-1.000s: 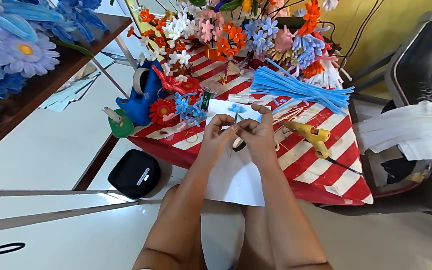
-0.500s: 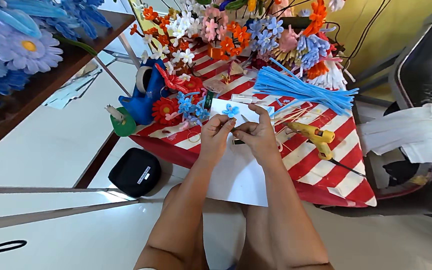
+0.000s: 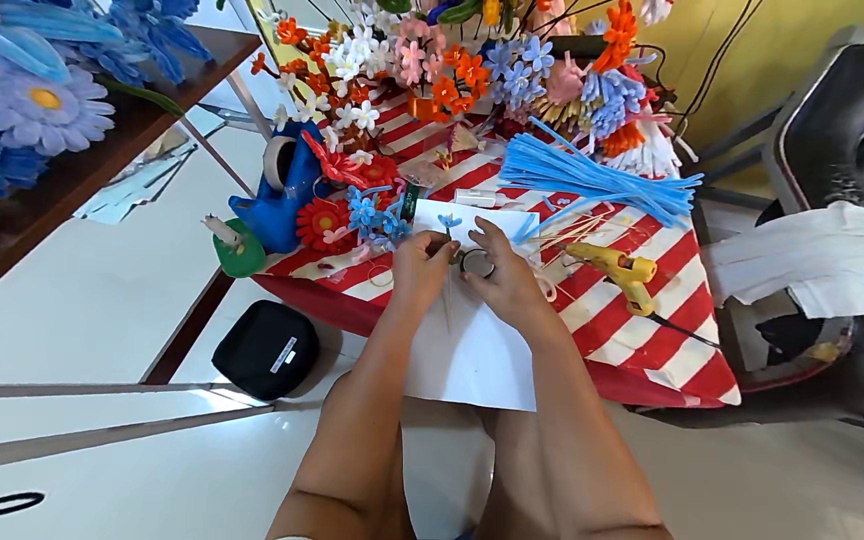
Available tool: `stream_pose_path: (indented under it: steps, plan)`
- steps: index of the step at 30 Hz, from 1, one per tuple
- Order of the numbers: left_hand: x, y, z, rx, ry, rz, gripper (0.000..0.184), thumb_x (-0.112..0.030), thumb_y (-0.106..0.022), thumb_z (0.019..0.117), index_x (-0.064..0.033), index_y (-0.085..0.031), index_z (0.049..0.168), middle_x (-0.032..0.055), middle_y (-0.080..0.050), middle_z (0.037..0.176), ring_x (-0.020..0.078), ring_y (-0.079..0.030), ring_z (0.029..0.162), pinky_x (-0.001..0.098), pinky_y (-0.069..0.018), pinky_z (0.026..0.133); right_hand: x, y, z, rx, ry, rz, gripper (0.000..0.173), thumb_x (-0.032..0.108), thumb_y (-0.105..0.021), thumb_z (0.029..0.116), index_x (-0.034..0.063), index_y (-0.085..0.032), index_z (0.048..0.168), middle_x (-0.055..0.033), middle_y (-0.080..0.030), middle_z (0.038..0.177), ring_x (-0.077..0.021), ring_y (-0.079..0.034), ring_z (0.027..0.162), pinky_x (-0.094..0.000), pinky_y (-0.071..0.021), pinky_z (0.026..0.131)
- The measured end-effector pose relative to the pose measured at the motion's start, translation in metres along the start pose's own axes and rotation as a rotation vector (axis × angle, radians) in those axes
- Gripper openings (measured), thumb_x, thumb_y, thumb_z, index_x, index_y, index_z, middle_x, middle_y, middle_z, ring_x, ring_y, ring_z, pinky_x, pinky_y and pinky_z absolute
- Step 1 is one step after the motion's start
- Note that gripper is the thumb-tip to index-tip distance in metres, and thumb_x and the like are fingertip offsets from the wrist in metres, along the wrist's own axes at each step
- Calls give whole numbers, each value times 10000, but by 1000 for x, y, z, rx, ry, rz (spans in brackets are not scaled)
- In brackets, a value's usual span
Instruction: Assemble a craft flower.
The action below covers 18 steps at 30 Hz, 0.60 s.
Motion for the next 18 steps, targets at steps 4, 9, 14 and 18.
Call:
stream_pose_path:
  steps: [4,9,14,18]
  plan:
    - [-7,-6,-1,29,30,270,202,-153,-732,949,32,-724,1030,129,-714,878,193,-675,771,394,-565,778,13,7,-8,-236,146,57,493,45,-665,928,-32,-548,1401,-193,-670,1264,-260,-661,1158,-417,-552,970]
    - [-6,-6,-3,44,-4,367,232,-156,-769,910,55,-715,986,181,-706,895,287,-686,820,485,-565,806,69,26,-43,-484,483,309,156,112,-690,932,50,-630,802,-22,-669,964,-59,-649,938,-218,-573,788]
    - [-8,-3,-9,89,48,528,349,-330,-669,995,11,-725,1040,195,-722,991,365,-695,957,589,-525,884,130,39,-91,-455,695,371,111,187,-679,984,78,-656,975,3,-633,915,-39,-622,913,-199,-543,829]
    - [-19,7,-33,-194,-389,405,319,-213,-637,991,68,-711,1122,198,-696,838,308,-672,712,495,-564,702,175,71,-123,-515,858,510,149,227,-647,1015,98,-690,956,39,-645,881,-37,-621,896,-202,-523,831]
Point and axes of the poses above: each hand's wrist, its own z-axis towards the middle knuckle, its own y-axis out of the back of the hand, x = y × z, the point moved 4 cm from there along z, towards the middle knuckle
